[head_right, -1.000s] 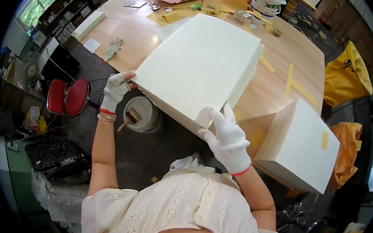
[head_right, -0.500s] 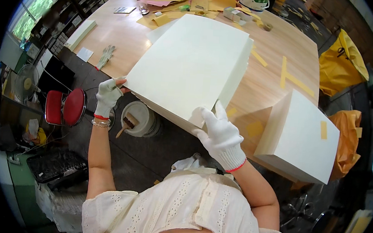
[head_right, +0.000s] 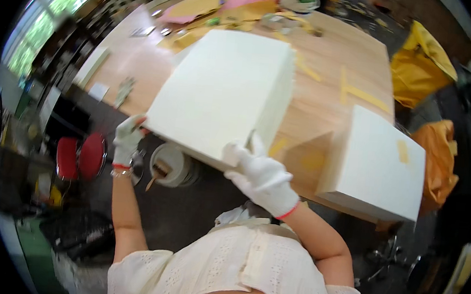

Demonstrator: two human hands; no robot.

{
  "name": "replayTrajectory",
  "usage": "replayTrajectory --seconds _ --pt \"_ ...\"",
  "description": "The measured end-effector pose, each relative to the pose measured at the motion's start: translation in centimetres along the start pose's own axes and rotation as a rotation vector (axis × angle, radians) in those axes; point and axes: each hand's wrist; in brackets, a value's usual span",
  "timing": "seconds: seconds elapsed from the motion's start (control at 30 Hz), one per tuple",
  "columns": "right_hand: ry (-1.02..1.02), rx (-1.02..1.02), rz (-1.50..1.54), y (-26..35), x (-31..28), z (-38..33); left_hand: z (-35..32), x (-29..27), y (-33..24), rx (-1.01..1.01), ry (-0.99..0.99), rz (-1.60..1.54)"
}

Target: The person repeatedly picks up white rectangular panels from a wooden table and stacks them into a growing pile. They handle the panels one at a time, turning them over and aligning edges before placing them on top of the stack. The process continues throughout the clip, with the stack increasing in height.

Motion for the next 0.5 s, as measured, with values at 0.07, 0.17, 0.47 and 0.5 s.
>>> replayTrajectory --seconds 0.07,0.17,0.47,0.5 --pt "0.114 0.027 -0.015 -0.4 0.1 0.2 -0.5 -0.8 0.4 -0.083 0.019 0.109" --pt "0.152 0.039 0.182 -2.8 -1.2 -1.5 0.4 0.9 -2.7 -0.170 -0.090 -0.203" --pt "0.232 0.507 0.230 -10.9 -11.0 -16.2 -0.8 22.6 -21.6 0.402 0.168 -0.152" --pt "0.177 0.532 0.248 -12.2 -11.2 -18.6 -1.4 27.6 -23.9 0.363 0.409 -0.181"
Point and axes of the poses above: each hand's wrist, its own z-axis towards the middle knuckle, its own x-axis out of the palm, y = z × x, and after that the axes turned 11 degrees about x, right-handed
